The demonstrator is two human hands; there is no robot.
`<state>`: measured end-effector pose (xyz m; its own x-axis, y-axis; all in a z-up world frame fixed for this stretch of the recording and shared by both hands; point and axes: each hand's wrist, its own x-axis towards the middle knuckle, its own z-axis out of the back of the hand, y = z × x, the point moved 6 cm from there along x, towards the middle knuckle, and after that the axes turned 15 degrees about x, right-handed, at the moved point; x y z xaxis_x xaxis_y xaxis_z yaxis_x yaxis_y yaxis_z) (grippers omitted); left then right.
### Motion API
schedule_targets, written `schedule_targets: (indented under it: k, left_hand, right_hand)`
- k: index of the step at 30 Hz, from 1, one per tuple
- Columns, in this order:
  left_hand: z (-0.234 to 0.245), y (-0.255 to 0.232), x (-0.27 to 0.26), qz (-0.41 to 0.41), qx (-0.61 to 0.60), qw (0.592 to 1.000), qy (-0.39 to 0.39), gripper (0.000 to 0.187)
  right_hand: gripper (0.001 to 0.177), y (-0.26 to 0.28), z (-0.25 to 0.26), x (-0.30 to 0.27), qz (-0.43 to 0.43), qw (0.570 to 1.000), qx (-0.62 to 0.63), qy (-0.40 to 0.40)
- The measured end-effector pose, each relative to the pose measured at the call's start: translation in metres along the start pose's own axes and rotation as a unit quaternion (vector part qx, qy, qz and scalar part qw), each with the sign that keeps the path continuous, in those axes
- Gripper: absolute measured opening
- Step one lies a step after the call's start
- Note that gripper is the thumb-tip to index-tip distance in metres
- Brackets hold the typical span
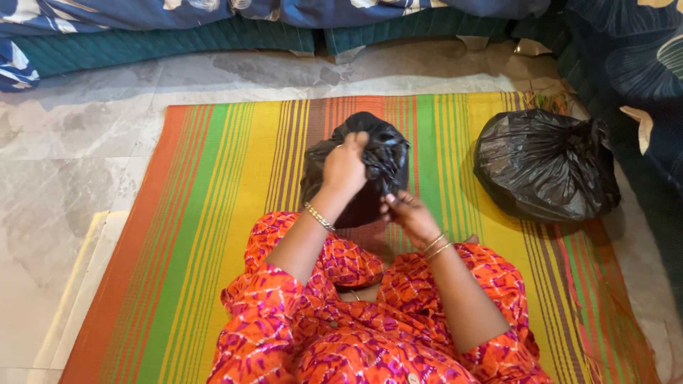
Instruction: The person places a stack of clear plastic cups into a black plastic bag, then gathers and ties the bag closed. The person then picks up a second black bag and ties it closed as well.
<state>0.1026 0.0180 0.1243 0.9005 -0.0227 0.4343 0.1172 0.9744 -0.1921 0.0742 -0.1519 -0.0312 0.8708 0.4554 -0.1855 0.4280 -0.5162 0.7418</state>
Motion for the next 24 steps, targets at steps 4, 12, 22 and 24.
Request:
schedule_targets:
  k: [4, 12, 22, 24]
  left_hand:
    - [0.026, -0.044, -0.008, -0.072, -0.186, 0.979, -0.050, 0.041]
    - [0.063, -0.050, -0.037, -0.129, -0.578, 0.804, -0.050, 0.022]
    - [-0.086, -0.009, -0.053, 0.016, -0.871, 0.451, 0.196, 0.019]
    - [-0.125, -0.006, -0.042, -0.033, -0.888, 0.390, 0.240, 0.019]
  right_hand:
    - [0.009, -0.014, -0.043, -0.011, 0.027, 0.970, 0.167, 0.177]
    - [0.047, 0.017, -0.077, -0.032, 0.072, 0.956, 0.228, 0.168]
    - [0.042, 0.067, -0.063, -0.022, 0.209, 0.967, 0.087, 0.119]
    - [0.039, 0.077, -0.054, -0.022, 0.280, 0.950, -0.068, 0.121]
